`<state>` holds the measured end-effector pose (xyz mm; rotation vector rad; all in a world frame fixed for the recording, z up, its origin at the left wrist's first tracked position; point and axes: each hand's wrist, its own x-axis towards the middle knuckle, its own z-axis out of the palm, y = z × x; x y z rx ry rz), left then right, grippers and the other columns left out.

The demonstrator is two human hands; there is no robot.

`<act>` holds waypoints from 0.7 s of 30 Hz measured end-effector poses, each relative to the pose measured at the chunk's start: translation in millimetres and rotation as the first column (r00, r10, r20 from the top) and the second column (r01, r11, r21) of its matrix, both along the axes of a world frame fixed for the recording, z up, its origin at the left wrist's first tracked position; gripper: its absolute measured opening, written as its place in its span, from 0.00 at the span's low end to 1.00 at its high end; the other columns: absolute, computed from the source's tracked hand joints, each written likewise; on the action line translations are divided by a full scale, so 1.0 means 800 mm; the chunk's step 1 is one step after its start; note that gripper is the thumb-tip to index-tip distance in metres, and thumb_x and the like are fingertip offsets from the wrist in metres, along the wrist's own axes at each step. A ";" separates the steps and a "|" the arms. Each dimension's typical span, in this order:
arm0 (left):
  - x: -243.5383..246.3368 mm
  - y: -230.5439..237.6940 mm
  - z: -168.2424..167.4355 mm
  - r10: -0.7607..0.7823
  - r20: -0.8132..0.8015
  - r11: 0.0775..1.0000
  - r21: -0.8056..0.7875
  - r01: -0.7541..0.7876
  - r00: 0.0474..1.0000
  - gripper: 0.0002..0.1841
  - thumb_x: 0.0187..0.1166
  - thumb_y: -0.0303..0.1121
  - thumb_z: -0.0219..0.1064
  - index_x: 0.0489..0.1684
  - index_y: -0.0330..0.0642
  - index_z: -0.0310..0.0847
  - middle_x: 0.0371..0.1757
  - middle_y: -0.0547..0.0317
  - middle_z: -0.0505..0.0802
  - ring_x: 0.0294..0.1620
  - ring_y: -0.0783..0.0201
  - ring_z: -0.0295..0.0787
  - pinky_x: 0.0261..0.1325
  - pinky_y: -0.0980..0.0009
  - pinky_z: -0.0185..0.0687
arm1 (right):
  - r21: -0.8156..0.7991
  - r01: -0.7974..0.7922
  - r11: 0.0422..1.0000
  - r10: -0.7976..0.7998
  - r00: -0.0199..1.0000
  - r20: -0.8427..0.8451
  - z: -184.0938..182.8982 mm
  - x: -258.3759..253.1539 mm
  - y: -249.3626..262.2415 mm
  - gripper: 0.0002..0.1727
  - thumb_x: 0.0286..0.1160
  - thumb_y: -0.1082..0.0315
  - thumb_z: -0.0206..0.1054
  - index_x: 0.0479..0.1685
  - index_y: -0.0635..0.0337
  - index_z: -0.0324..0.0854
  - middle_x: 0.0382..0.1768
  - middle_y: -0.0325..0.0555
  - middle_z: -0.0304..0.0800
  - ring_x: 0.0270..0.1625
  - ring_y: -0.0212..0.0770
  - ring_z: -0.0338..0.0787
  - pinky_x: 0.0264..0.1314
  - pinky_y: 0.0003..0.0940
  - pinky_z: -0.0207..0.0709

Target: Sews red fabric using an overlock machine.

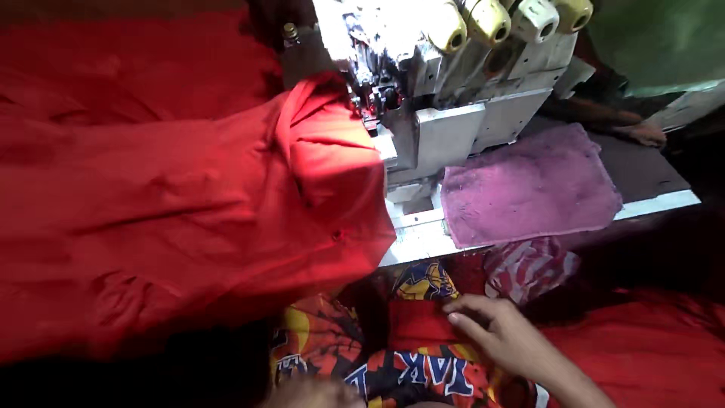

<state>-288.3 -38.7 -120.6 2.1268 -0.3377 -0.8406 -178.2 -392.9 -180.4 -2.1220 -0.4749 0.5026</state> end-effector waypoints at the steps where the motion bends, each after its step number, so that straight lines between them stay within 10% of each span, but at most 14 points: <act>1: 0.015 0.011 -0.018 0.086 0.022 0.991 0.102 -0.088 0.996 0.25 0.90 0.54 0.54 0.50 0.47 0.93 0.49 0.56 0.96 0.52 0.55 0.94 0.59 0.40 0.86 | -0.048 0.006 0.999 -0.005 1.000 0.014 -0.017 -0.010 0.002 0.16 0.86 0.51 0.61 0.56 0.48 0.90 0.51 0.36 0.93 0.49 0.31 0.91 0.56 0.37 0.87; 6: 0.081 -0.057 -0.098 0.526 -0.076 0.850 0.032 -0.525 0.847 0.23 0.79 0.52 0.71 0.61 0.43 0.89 0.56 0.55 0.95 0.57 0.61 0.93 0.64 0.56 0.89 | -0.022 0.070 0.997 -0.066 0.988 0.138 -0.035 -0.029 0.017 0.16 0.85 0.49 0.63 0.57 0.45 0.89 0.48 0.34 0.92 0.46 0.29 0.89 0.50 0.33 0.87; 9: 0.076 -0.085 -0.137 0.668 -0.226 0.707 -0.104 -0.699 0.709 0.18 0.79 0.44 0.74 0.52 0.37 0.88 0.48 0.50 0.95 0.45 0.57 0.95 0.47 0.56 0.93 | -0.016 0.094 0.995 -0.091 0.986 0.139 -0.036 -0.030 0.018 0.16 0.85 0.50 0.62 0.56 0.44 0.90 0.48 0.33 0.92 0.46 0.28 0.89 0.51 0.32 0.86; 12: 0.051 -0.068 -0.124 0.586 0.235 0.798 -0.004 -0.602 0.776 0.17 0.86 0.46 0.63 0.45 0.46 0.95 0.44 0.61 0.97 0.46 0.66 0.94 0.54 0.59 0.90 | -0.052 0.079 0.996 -0.071 0.988 0.136 -0.033 -0.032 0.013 0.17 0.86 0.49 0.61 0.57 0.45 0.89 0.49 0.34 0.91 0.47 0.29 0.89 0.53 0.32 0.86; 15: 0.038 -0.075 -0.097 0.406 0.641 0.829 0.042 -0.558 0.651 0.14 0.84 0.41 0.65 0.46 0.47 0.98 0.52 0.62 0.99 0.55 0.64 0.97 0.59 0.57 0.92 | -0.149 0.016 0.989 0.018 0.974 0.225 -0.007 -0.025 0.024 0.19 0.86 0.48 0.59 0.61 0.44 0.89 0.56 0.35 0.92 0.59 0.33 0.89 0.64 0.39 0.84; 21: 0.042 -0.109 -0.030 0.533 0.629 0.814 -0.198 -0.546 0.566 0.07 0.73 0.39 0.73 0.39 0.49 0.91 0.37 0.71 0.96 0.37 0.79 0.93 0.41 0.78 0.93 | -0.051 -0.289 0.956 0.293 0.928 0.231 0.030 0.002 0.051 0.22 0.89 0.50 0.59 0.74 0.44 0.82 0.67 0.36 0.90 0.73 0.36 0.85 0.80 0.46 0.74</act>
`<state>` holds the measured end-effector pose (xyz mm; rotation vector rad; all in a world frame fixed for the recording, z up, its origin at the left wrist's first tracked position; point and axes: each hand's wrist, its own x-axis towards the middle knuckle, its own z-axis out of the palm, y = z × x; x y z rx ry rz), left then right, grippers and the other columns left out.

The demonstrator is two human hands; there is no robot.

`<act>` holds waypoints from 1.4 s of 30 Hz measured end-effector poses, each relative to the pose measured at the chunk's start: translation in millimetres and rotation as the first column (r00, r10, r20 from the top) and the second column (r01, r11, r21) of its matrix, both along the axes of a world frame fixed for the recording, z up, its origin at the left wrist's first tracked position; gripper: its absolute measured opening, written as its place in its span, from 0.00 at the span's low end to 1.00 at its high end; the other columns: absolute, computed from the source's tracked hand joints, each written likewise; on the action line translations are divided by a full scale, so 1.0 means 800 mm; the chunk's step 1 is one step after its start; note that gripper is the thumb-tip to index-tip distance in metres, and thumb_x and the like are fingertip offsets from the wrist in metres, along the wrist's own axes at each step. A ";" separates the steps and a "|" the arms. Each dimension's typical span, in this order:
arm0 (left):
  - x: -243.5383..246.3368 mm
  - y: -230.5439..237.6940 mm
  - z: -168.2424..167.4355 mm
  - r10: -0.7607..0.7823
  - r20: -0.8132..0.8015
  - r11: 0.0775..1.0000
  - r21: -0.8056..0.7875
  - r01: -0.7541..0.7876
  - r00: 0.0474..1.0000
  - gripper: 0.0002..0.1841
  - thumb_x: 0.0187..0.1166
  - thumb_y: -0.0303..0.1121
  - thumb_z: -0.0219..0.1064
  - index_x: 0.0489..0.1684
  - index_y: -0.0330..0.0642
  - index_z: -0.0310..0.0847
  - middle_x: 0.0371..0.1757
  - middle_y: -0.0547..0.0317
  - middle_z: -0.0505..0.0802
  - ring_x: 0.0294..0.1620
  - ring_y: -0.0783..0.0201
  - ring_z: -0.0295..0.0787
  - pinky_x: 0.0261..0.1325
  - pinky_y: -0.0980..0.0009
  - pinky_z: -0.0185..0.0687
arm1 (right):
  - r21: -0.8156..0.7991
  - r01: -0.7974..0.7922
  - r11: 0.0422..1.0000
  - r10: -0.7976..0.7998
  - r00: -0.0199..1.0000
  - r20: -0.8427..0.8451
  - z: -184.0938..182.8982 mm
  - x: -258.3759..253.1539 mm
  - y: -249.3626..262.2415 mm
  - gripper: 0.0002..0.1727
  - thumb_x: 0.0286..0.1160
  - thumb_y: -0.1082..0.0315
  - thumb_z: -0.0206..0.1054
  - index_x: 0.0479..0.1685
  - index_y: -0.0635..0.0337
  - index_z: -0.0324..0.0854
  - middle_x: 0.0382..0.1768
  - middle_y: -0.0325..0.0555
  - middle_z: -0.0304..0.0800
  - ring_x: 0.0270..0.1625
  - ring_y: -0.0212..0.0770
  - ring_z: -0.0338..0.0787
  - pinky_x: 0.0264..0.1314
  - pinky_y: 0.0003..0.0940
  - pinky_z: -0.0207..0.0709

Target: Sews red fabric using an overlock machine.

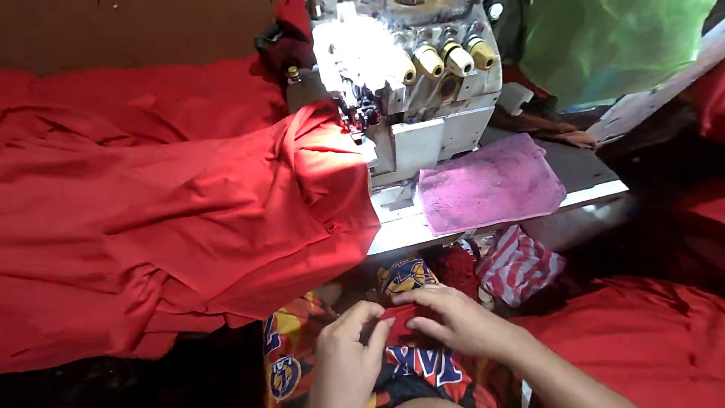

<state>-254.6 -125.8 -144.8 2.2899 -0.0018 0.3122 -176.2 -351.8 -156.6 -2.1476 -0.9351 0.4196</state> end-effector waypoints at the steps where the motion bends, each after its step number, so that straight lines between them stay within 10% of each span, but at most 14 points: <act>1: 0.001 0.008 0.000 0.016 -0.030 1.000 -0.021 -0.016 0.999 0.07 0.72 0.39 0.74 0.38 0.48 0.90 0.35 0.71 0.95 0.34 0.78 0.93 0.38 0.77 0.93 | -0.048 -0.004 0.999 0.002 0.999 -0.036 -0.003 0.005 -0.014 0.20 0.89 0.50 0.59 0.71 0.45 0.84 0.64 0.38 0.91 0.71 0.38 0.87 0.79 0.48 0.76; 5: -0.004 0.021 0.021 -0.043 -0.103 0.949 -0.314 0.008 0.994 0.07 0.75 0.33 0.75 0.44 0.41 0.90 0.38 0.65 0.96 0.36 0.71 0.95 0.39 0.72 0.96 | -0.130 0.083 0.988 -0.089 0.995 -0.046 -0.002 0.015 -0.070 0.16 0.84 0.50 0.65 0.59 0.47 0.89 0.54 0.36 0.94 0.60 0.37 0.90 0.69 0.47 0.81; 10: -0.009 -0.010 0.079 -0.224 -0.027 0.923 -0.326 0.203 0.974 0.07 0.79 0.31 0.73 0.46 0.38 0.89 0.41 0.63 0.96 0.38 0.72 0.95 0.41 0.73 0.96 | 0.136 0.020 0.990 -0.015 0.999 -0.035 0.017 -0.002 -0.026 0.29 0.81 0.47 0.69 0.80 0.42 0.77 0.72 0.32 0.85 0.77 0.35 0.79 0.81 0.47 0.73; 15: -0.019 0.041 0.110 -0.142 0.065 0.922 -0.353 0.156 0.988 0.05 0.80 0.26 0.71 0.49 0.43 0.87 0.41 0.70 0.96 0.38 0.75 0.93 0.42 0.75 0.93 | 0.253 -0.143 0.957 0.217 0.931 -0.294 0.020 -0.010 -0.044 0.17 0.85 0.54 0.66 0.43 0.59 0.89 0.31 0.40 0.90 0.34 0.29 0.87 0.39 0.30 0.81; 22: -0.030 0.092 -0.018 0.189 -0.287 0.926 -0.266 -0.268 0.939 0.09 0.78 0.31 0.71 0.48 0.34 0.86 0.34 0.59 0.95 0.30 0.68 0.93 0.33 0.67 0.93 | 0.387 0.266 0.883 -0.006 0.831 -0.556 0.023 -0.009 -0.055 0.09 0.82 0.64 0.70 0.51 0.59 0.90 0.41 0.37 0.94 0.43 0.30 0.91 0.51 0.29 0.86; 25: -0.027 0.074 -0.028 0.110 -0.182 0.992 -0.040 -0.119 0.977 0.14 0.79 0.38 0.69 0.56 0.41 0.89 0.52 0.57 0.96 0.49 0.64 0.95 0.53 0.58 0.93 | 0.448 0.307 0.840 0.001 0.824 -0.566 0.038 -0.013 -0.020 0.09 0.84 0.66 0.68 0.52 0.61 0.89 0.42 0.40 0.94 0.43 0.32 0.93 0.51 0.30 0.89; 29: 0.004 0.026 0.031 -0.389 0.032 0.882 -0.276 0.382 0.921 0.23 0.94 0.38 0.46 0.79 0.37 0.77 0.75 0.54 0.87 0.78 0.58 0.81 0.81 0.56 0.79 | 0.417 0.054 0.907 0.064 0.962 -0.264 0.065 -0.016 -0.001 0.12 0.87 0.62 0.65 0.54 0.58 0.89 0.46 0.38 0.94 0.47 0.28 0.92 0.55 0.29 0.88; 33: 0.033 0.017 0.058 -0.581 0.041 0.752 -0.354 0.556 0.813 0.21 0.95 0.42 0.51 0.65 0.40 0.87 0.59 0.61 0.95 0.68 0.67 0.88 0.88 0.54 0.70 | 0.383 0.027 0.923 -0.006 0.998 -0.057 0.086 -0.018 -0.003 0.11 0.86 0.61 0.65 0.53 0.54 0.89 0.47 0.34 0.95 0.48 0.26 0.93 0.53 0.27 0.89; 36: 0.036 0.018 0.065 -0.513 0.097 0.788 -0.341 0.512 0.853 0.14 0.89 0.41 0.62 0.43 0.44 0.93 0.43 0.67 0.97 0.56 0.70 0.93 0.83 0.55 0.77 | 0.439 0.108 0.892 -0.055 0.990 -0.132 0.089 -0.020 -0.012 0.11 0.85 0.63 0.67 0.56 0.56 0.88 0.44 0.35 0.94 0.42 0.27 0.92 0.47 0.25 0.89; 42: 0.026 0.004 0.073 -0.396 0.052 0.806 -0.459 0.374 0.917 0.10 0.86 0.37 0.65 0.46 0.40 0.89 0.40 0.63 0.94 0.38 0.73 0.90 0.41 0.77 0.89 | 0.520 0.240 0.819 -0.044 0.932 -0.361 0.095 -0.029 0.001 0.13 0.85 0.69 0.60 0.59 0.61 0.86 0.47 0.40 0.93 0.46 0.31 0.92 0.51 0.28 0.88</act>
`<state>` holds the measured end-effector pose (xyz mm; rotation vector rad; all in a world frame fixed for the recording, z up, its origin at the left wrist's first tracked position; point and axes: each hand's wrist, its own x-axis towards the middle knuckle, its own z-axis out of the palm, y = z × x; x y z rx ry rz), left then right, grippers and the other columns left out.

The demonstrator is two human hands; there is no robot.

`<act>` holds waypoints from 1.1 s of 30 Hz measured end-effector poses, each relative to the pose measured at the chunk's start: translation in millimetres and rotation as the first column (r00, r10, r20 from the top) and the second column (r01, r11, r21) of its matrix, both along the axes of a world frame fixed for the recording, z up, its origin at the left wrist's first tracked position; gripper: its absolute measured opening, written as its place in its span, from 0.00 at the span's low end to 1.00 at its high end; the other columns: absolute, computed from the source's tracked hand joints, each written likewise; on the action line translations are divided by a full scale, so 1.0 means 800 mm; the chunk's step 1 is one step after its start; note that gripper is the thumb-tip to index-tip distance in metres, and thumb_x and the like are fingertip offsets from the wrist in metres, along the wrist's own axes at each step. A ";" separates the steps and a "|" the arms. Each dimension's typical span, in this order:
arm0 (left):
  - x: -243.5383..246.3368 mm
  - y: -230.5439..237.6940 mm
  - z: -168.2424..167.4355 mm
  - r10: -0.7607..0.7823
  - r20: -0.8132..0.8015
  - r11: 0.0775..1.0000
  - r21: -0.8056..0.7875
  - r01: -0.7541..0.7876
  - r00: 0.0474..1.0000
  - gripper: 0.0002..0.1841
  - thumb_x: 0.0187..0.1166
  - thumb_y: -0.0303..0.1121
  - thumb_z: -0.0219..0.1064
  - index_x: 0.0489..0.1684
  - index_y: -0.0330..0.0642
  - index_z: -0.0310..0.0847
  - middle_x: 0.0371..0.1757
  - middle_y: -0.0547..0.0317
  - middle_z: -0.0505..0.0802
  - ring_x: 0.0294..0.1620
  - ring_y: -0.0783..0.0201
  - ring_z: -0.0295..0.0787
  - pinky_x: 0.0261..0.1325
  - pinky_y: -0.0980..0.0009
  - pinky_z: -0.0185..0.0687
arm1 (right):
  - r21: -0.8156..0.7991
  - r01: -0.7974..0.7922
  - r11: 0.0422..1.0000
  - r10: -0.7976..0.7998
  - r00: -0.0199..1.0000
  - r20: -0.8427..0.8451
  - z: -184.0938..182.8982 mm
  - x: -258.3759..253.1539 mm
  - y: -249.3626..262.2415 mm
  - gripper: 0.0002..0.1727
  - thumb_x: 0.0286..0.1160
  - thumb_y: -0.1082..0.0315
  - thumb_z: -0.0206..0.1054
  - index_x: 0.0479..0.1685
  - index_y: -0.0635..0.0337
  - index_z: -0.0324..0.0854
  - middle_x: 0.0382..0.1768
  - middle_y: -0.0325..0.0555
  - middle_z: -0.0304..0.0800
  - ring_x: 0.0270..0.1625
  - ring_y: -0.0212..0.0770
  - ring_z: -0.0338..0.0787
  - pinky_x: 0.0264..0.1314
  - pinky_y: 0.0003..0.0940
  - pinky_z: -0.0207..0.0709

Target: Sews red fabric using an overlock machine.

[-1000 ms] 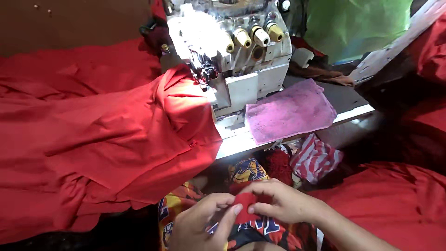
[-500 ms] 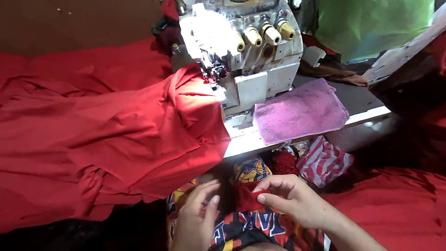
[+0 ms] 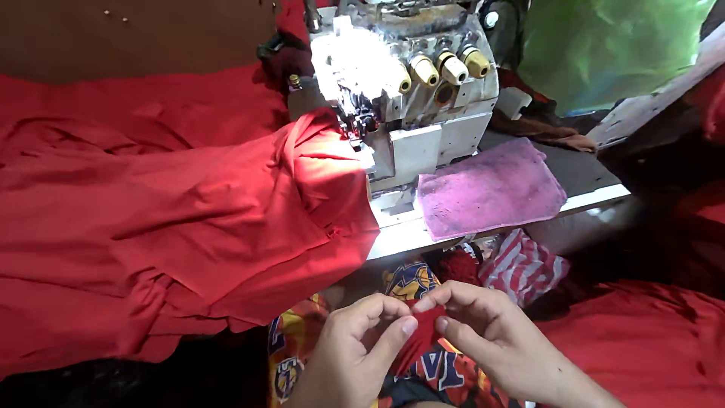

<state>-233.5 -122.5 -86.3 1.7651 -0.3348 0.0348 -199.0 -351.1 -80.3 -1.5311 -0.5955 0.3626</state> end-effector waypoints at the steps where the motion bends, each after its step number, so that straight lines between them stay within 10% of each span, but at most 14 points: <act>1: 0.000 -0.002 0.002 0.033 0.007 0.999 0.000 -0.033 0.999 0.09 0.85 0.36 0.67 0.46 0.40 0.90 0.39 0.63 0.94 0.37 0.72 0.91 0.40 0.77 0.90 | 0.018 0.012 1.000 -0.011 0.999 -0.040 0.001 0.001 0.003 0.13 0.87 0.64 0.62 0.58 0.61 0.86 0.45 0.40 0.93 0.45 0.31 0.91 0.50 0.27 0.88; 13: 0.059 0.036 0.068 0.078 0.169 0.939 0.320 -0.129 0.983 0.09 0.87 0.35 0.64 0.46 0.41 0.88 0.40 0.63 0.91 0.37 0.77 0.85 0.38 0.80 0.84 | 0.155 -0.022 0.988 0.045 0.989 -0.142 0.004 0.063 0.030 0.08 0.78 0.67 0.73 0.48 0.61 0.89 0.34 0.39 0.94 0.33 0.31 0.92 0.37 0.27 0.89; 18: 0.169 0.039 0.128 0.063 0.603 0.627 0.596 -0.502 0.795 0.13 0.87 0.41 0.59 0.45 0.49 0.91 0.37 0.69 0.93 0.35 0.76 0.87 0.34 0.74 0.80 | 0.087 0.226 0.970 -0.231 0.972 0.049 0.044 0.165 0.057 0.07 0.77 0.60 0.74 0.37 0.52 0.91 0.24 0.38 0.91 0.21 0.28 0.85 0.21 0.19 0.78; 24: 0.214 0.088 0.135 0.170 0.355 0.564 0.730 -0.386 0.919 0.09 0.76 0.50 0.68 0.36 0.63 0.93 0.33 0.84 0.91 0.33 0.86 0.85 0.32 0.79 0.82 | 0.002 0.163 0.987 -0.162 0.984 0.074 0.043 0.205 0.096 0.14 0.74 0.58 0.74 0.21 0.49 0.86 0.15 0.27 0.82 0.17 0.20 0.80 0.16 0.16 0.73; 33: 0.262 0.113 0.130 0.082 0.445 0.569 0.714 -0.408 0.892 0.07 0.73 0.48 0.70 0.34 0.65 0.93 0.35 0.85 0.90 0.36 0.88 0.84 0.36 0.81 0.79 | -0.081 0.271 0.959 -0.254 0.952 0.172 0.036 0.222 0.113 0.24 0.76 0.52 0.72 0.10 0.47 0.76 0.10 0.26 0.72 0.14 0.18 0.72 0.12 0.15 0.60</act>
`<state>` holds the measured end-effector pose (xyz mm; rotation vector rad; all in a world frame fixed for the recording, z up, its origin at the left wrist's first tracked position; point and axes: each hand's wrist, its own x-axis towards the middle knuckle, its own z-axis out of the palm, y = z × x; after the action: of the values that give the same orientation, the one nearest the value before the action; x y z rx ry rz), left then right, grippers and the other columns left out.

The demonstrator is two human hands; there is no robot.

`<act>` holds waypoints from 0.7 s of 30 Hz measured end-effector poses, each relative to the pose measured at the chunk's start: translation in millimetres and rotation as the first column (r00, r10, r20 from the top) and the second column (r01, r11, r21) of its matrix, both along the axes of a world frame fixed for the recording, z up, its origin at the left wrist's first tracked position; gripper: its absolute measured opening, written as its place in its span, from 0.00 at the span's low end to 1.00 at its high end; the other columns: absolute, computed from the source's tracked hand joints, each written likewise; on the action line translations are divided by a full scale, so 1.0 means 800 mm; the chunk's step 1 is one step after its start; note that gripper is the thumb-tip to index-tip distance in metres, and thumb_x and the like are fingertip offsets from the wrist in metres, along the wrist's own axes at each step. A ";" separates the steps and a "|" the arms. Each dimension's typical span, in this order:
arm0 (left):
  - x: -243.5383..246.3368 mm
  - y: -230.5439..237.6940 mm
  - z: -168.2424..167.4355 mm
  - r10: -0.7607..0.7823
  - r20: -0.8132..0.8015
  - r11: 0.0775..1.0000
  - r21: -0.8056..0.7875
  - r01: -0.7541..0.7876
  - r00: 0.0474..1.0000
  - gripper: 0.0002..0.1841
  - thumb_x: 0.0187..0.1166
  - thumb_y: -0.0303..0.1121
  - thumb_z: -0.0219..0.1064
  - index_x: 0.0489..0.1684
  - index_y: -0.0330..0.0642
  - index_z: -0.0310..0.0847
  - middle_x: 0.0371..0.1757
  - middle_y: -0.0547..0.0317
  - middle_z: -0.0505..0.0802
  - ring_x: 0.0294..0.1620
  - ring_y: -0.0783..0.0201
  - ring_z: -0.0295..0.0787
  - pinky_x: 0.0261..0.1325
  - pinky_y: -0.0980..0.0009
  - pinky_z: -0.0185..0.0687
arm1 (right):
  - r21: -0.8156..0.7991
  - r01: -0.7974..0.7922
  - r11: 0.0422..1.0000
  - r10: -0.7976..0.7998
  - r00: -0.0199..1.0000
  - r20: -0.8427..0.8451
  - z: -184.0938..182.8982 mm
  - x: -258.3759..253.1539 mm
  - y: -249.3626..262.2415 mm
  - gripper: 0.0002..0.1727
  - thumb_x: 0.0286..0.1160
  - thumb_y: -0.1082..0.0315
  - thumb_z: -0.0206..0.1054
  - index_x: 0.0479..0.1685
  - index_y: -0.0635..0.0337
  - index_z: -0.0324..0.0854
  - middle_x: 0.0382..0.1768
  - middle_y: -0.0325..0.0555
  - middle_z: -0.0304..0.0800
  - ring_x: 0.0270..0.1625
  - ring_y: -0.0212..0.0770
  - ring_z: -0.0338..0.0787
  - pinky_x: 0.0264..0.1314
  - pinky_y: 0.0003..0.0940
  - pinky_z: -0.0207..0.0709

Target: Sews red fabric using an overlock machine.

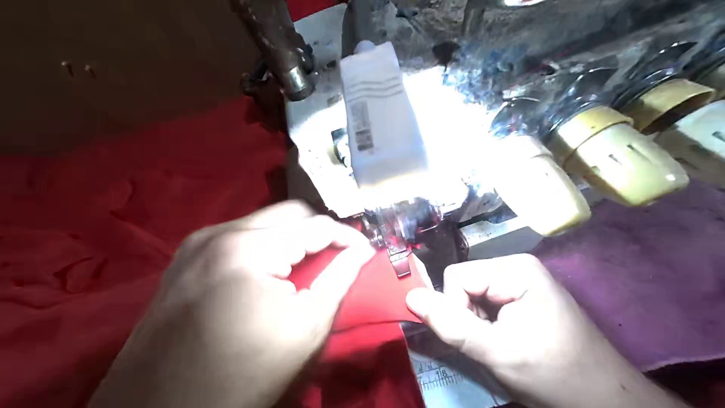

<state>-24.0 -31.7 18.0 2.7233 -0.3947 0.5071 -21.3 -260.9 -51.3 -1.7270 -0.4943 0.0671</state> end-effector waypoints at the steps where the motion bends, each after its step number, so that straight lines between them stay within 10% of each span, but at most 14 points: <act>1: 0.007 0.000 0.000 0.015 0.024 0.999 0.035 -0.016 1.000 0.08 0.74 0.48 0.69 0.31 0.61 0.92 0.34 0.80 0.90 0.36 0.83 0.85 0.36 0.75 0.79 | -0.018 0.000 1.000 -0.001 1.000 -0.016 0.001 0.002 0.001 0.25 0.78 0.52 0.70 0.09 0.47 0.74 0.09 0.27 0.71 0.13 0.19 0.71 0.11 0.16 0.60; 5: 0.031 -0.005 0.009 0.072 0.044 0.992 0.100 -0.076 0.996 0.10 0.74 0.40 0.63 0.41 0.49 0.88 0.36 0.61 0.92 0.39 0.63 0.91 0.39 0.54 0.84 | -0.036 -0.037 0.999 0.034 0.996 -0.088 0.010 0.007 -0.004 0.26 0.79 0.53 0.70 0.10 0.50 0.73 0.09 0.33 0.72 0.12 0.25 0.73 0.11 0.19 0.64; 9: -0.026 -0.008 0.025 0.108 -0.109 0.962 -0.238 -0.132 0.988 0.07 0.89 0.41 0.56 0.55 0.54 0.73 0.23 0.76 0.83 0.20 0.78 0.79 0.20 0.78 0.73 | -0.010 -0.012 1.000 0.012 1.000 -0.023 0.027 -0.018 -0.021 0.17 0.79 0.52 0.71 0.22 0.46 0.83 0.13 0.29 0.77 0.14 0.24 0.75 0.12 0.19 0.66; 12: -0.104 -0.026 0.024 -0.126 -0.293 0.568 -0.805 -0.173 0.948 0.18 0.79 0.32 0.72 0.64 0.57 0.74 0.32 0.73 0.94 0.29 0.77 0.91 0.35 0.80 0.89 | 0.234 -0.200 0.952 0.245 0.951 -0.187 0.036 -0.049 -0.009 0.15 0.82 0.49 0.68 0.48 0.48 0.89 0.19 0.29 0.81 0.18 0.21 0.79 0.19 0.16 0.76; 14: -0.134 -0.042 0.019 -0.189 -0.311 0.355 -0.906 -0.230 0.932 0.23 0.72 0.27 0.77 0.61 0.53 0.70 0.40 0.67 0.96 0.39 0.70 0.96 0.45 0.72 0.95 | 0.367 -0.301 0.880 0.394 0.894 -0.212 0.034 -0.058 0.006 0.14 0.84 0.53 0.68 0.39 0.55 0.86 0.19 0.30 0.80 0.19 0.19 0.76 0.21 0.14 0.71; 15: -0.140 -0.041 0.018 -0.181 -0.321 0.383 -0.894 -0.234 0.930 0.27 0.69 0.28 0.80 0.62 0.51 0.67 0.41 0.65 0.96 0.40 0.68 0.96 0.45 0.70 0.95 | 0.333 -0.303 0.893 0.364 0.921 -0.136 0.032 -0.060 0.010 0.16 0.85 0.58 0.68 0.30 0.58 0.85 0.18 0.31 0.79 0.20 0.19 0.75 0.22 0.14 0.68; 18: -0.148 -0.006 0.009 0.073 -0.225 0.877 -0.449 -0.170 0.972 0.33 0.67 0.40 0.82 0.69 0.45 0.69 0.30 0.72 0.91 0.26 0.77 0.87 0.29 0.77 0.85 | 0.081 -0.246 0.966 0.226 0.952 0.205 0.024 -0.057 -0.007 0.18 0.82 0.62 0.67 0.20 0.54 0.81 0.27 0.32 0.80 0.33 0.24 0.81 0.31 0.18 0.76; 21: -0.142 0.016 -0.017 0.005 -0.104 0.961 -0.274 -0.034 0.995 0.11 0.70 0.37 0.70 0.47 0.49 0.77 0.30 0.72 0.87 0.30 0.79 0.84 0.29 0.78 0.81 | 0.283 -0.349 0.894 0.373 0.927 -0.035 0.015 -0.056 -0.018 0.11 0.80 0.60 0.68 0.32 0.55 0.84 0.31 0.34 0.87 0.37 0.25 0.87 0.40 0.22 0.83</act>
<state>-137.6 -18.9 4.0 2.4723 -0.2498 0.3930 -66.1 -275.6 -39.0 -1.3397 -0.7209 0.3276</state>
